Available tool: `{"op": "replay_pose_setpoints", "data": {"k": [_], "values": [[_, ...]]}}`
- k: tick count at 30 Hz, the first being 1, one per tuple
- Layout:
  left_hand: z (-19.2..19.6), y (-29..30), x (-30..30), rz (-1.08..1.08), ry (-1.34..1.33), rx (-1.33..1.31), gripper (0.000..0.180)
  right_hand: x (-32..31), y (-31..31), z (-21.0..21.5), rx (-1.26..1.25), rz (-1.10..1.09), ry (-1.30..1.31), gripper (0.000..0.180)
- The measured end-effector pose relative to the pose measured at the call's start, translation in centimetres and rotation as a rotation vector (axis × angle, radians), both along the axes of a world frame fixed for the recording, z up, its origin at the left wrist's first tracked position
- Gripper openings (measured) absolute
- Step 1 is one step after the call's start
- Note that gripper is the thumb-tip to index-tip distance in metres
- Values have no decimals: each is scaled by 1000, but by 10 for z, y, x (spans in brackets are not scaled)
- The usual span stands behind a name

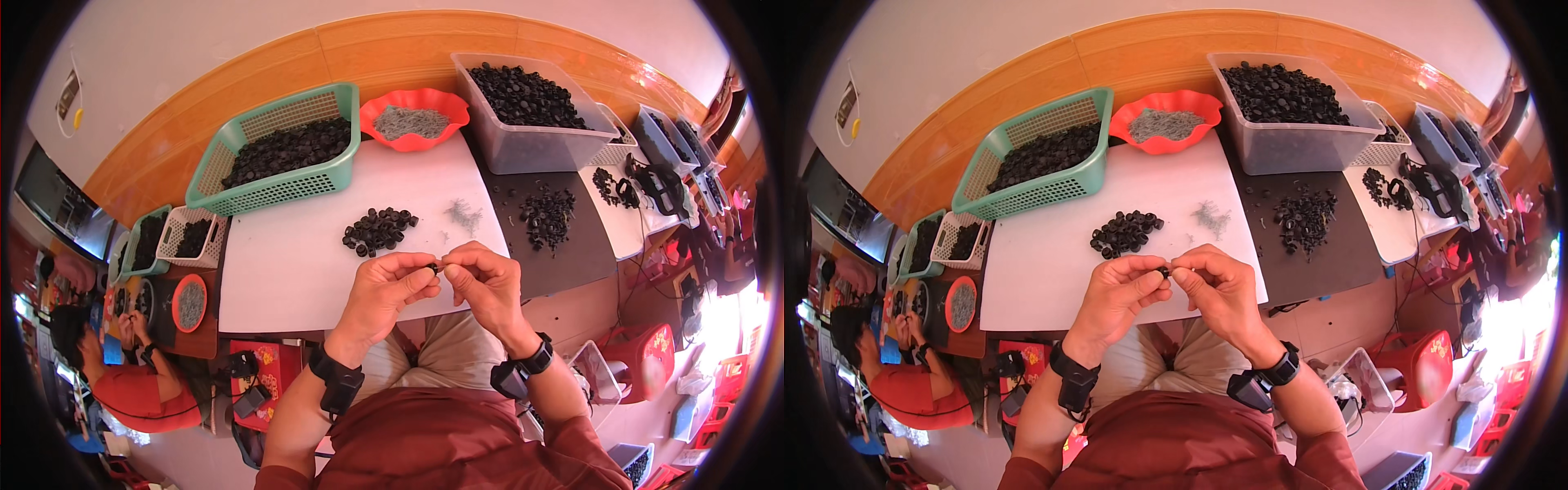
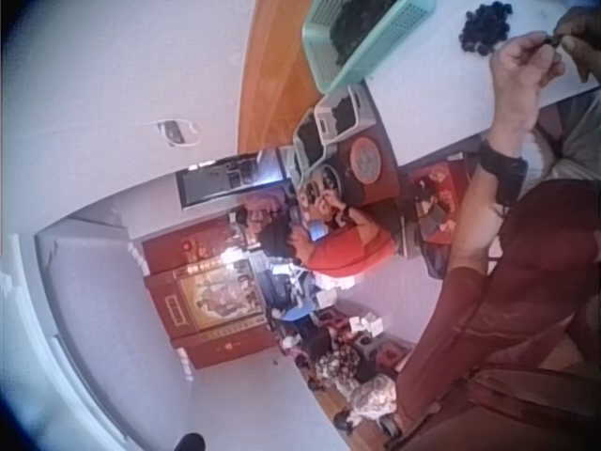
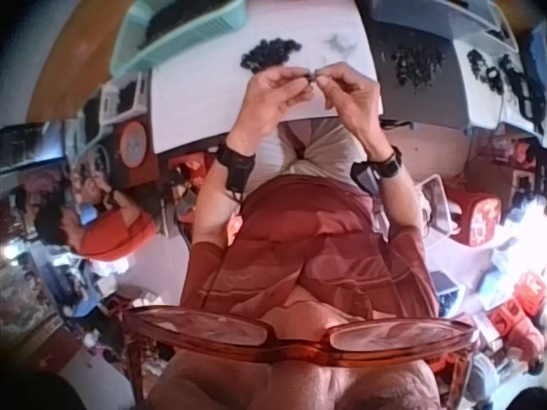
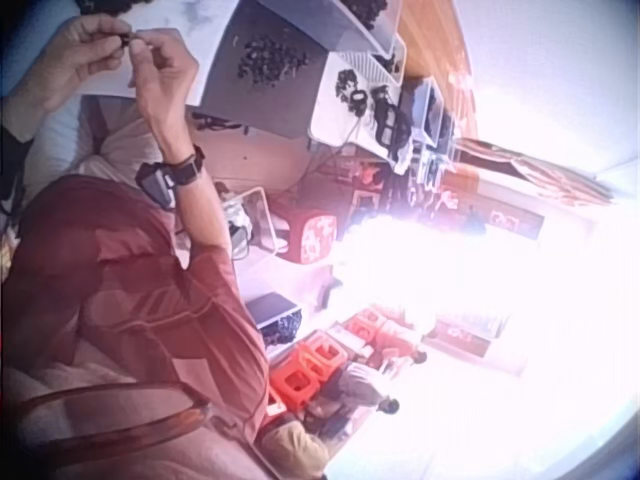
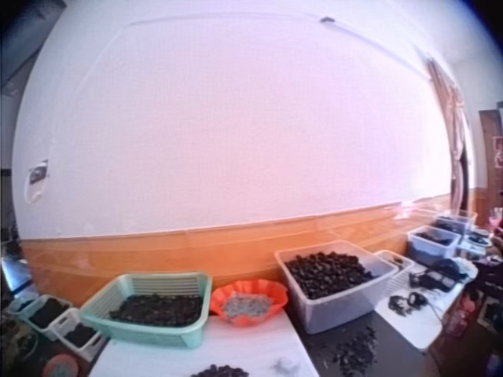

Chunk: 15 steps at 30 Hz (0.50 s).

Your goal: Assembling small black plastic components by hand.

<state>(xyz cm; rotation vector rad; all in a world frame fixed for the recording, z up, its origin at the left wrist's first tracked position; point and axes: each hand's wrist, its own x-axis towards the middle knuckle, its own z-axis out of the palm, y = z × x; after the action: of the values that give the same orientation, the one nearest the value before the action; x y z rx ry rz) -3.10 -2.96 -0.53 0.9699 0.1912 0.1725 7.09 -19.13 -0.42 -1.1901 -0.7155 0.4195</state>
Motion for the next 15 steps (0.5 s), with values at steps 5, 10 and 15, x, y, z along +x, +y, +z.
{"op": "replay_pose_setpoints", "data": {"k": [5,10,15], "values": [[-3,0,-5,-4,-2,-21,25,-3,-3,1,-128,-53,-190,8],[-4,-3,-8,19,11,-12,25,-5,-5,1,-151,-87,-331,6],[-7,-4,-11,30,13,-1,24,-6,-5,1,-133,-122,-503,5]]}}
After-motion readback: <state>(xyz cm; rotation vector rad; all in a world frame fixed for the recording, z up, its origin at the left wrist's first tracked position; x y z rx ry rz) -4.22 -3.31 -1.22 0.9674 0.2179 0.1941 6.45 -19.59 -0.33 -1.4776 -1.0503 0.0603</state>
